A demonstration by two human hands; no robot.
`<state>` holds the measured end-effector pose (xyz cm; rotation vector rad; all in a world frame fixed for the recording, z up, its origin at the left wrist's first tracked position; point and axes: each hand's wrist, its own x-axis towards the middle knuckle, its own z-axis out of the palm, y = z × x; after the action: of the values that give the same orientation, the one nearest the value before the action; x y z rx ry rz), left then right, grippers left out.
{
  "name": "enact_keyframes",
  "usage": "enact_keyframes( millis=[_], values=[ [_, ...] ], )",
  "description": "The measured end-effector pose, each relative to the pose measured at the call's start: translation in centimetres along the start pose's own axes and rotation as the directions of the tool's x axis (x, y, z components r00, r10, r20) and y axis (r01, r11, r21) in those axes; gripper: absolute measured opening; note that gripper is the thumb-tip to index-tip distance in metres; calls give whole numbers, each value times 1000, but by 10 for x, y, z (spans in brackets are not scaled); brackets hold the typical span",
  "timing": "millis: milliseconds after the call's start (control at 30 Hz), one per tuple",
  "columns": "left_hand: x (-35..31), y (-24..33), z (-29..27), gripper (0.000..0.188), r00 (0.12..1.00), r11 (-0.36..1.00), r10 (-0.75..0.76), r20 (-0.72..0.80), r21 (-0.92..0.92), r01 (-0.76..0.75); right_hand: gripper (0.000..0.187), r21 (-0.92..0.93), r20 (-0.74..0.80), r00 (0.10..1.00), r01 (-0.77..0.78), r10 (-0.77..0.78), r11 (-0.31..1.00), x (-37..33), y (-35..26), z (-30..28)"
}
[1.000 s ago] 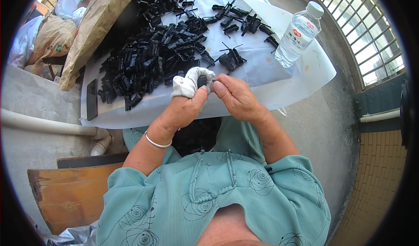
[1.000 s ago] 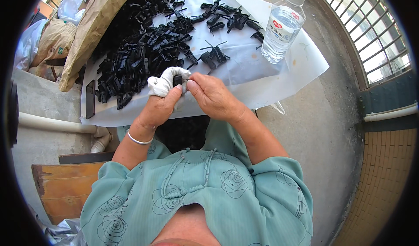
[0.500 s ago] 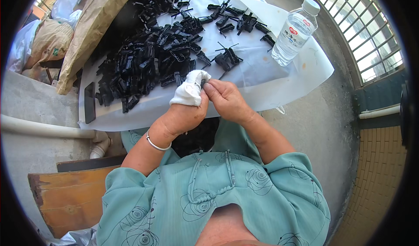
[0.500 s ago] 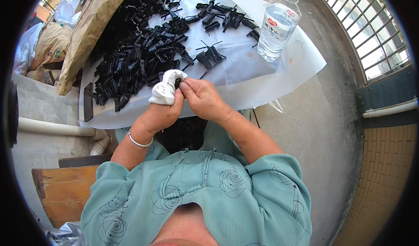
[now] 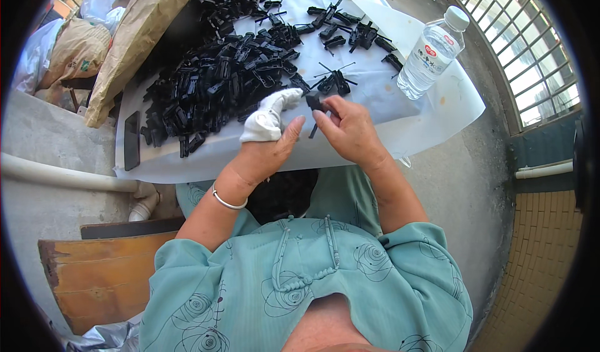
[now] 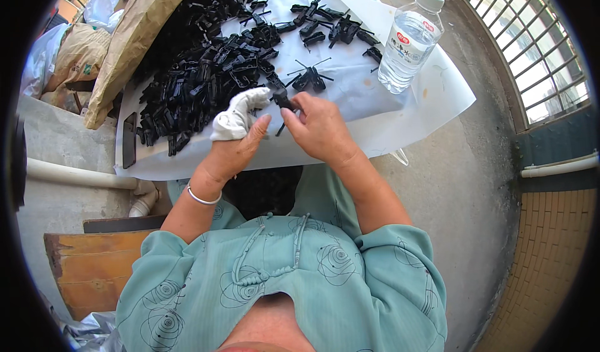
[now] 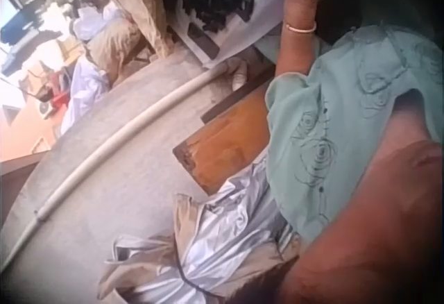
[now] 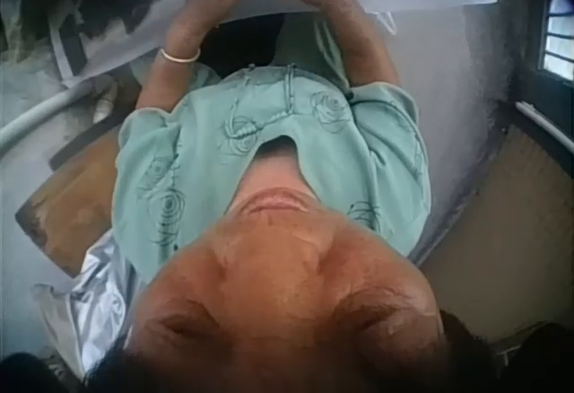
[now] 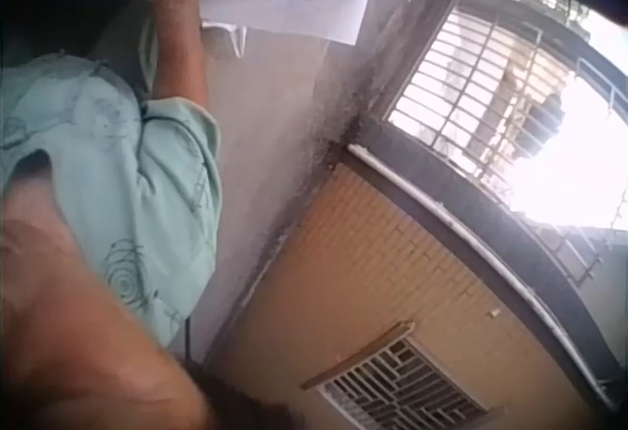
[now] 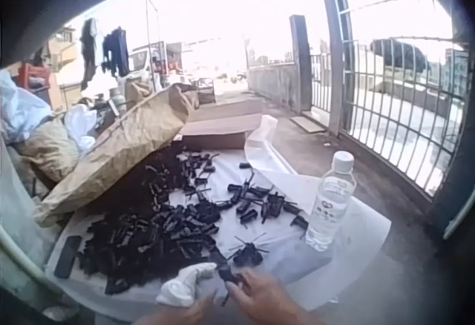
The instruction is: Cleaning and inspecting small black plastic components with a white cloth.
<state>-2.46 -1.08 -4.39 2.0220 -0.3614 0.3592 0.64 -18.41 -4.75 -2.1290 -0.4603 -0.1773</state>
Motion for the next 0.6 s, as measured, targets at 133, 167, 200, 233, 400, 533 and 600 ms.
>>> enact_keyframes(
  millis=[133,167,200,233,400,533,600],
  values=[
    [-1,8,9,25,961,856,-229,154,-439,274,12,234,153,973,134,-173,963,-5,3,4],
    [0,11,8,24,949,859,-261,178,-406,313,11,248,119,964,205,-240,947,-6,4,3],
    [1,13,8,24,934,860,-294,201,-371,351,11,260,84,949,275,-305,926,-7,4,3],
    [1,14,8,24,934,860,-296,200,-370,351,11,263,84,948,276,-306,925,-9,-3,-1],
    [-1,15,7,25,932,781,-303,200,-509,363,16,245,-117,918,397,-380,884,-14,-24,6],
    [-2,22,3,24,910,750,-325,258,-516,414,17,132,-205,952,256,-226,958,-3,-11,6],
    [-3,23,-2,24,905,812,-318,281,-413,413,19,343,9,1000,23,-27,939,-3,-11,1]
  ],
)
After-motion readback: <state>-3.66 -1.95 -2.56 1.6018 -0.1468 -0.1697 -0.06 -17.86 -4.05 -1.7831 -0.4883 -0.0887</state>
